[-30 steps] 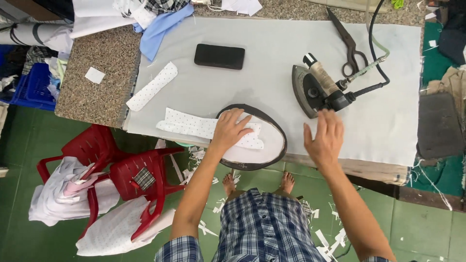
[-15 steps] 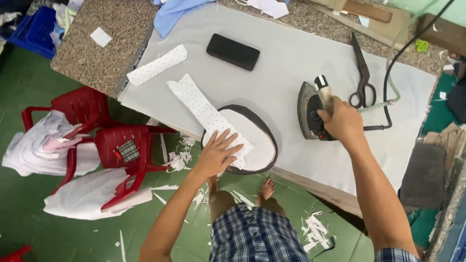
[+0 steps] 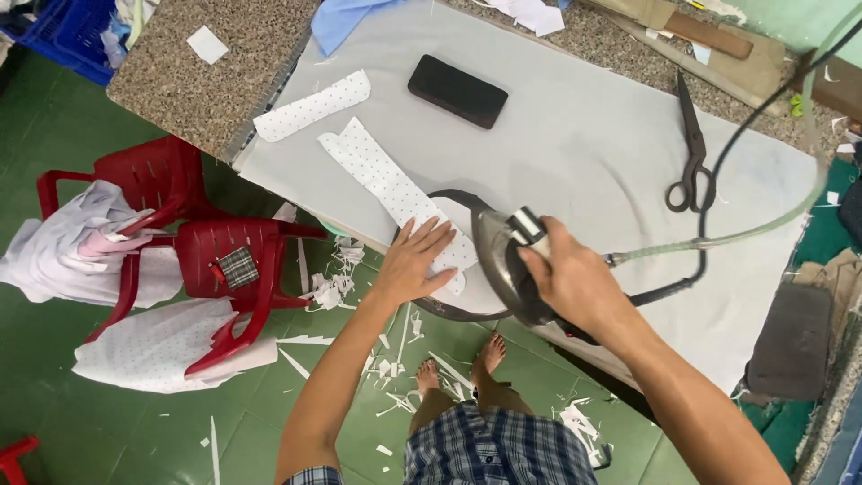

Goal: The person is ironing small, white, dotted fabric pieces on a padded workstation, likely preparing components for garment assembly.

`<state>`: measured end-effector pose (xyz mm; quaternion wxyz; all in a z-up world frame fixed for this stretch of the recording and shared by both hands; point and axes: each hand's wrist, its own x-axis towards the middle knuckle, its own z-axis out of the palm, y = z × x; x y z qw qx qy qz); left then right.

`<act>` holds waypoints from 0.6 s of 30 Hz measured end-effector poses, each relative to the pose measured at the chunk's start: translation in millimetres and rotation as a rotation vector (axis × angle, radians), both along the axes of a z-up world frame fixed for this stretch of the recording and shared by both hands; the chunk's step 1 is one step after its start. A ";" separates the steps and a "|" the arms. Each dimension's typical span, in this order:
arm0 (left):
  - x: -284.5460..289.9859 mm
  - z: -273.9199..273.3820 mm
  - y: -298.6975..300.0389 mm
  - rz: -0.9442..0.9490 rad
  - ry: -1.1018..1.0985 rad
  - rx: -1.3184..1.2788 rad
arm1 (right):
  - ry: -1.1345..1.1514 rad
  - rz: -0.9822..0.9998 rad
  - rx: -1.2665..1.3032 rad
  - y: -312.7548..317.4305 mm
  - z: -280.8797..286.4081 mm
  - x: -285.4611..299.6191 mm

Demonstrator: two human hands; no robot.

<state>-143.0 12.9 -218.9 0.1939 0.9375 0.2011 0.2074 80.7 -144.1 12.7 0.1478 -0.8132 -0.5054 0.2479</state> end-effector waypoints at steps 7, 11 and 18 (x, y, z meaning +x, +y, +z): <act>-4.0 9.7 2.2 -0.047 -0.054 -0.109 | -0.329 0.158 -0.243 39.1 -68.9 -37.3; -4.8 20.1 1.6 -0.009 -0.160 -0.087 | -0.522 0.237 -0.245 79.5 -75.2 -35.1; -8.2 11.0 2.1 0.020 -0.205 -0.096 | -0.581 0.282 -0.130 131.5 -69.1 -44.4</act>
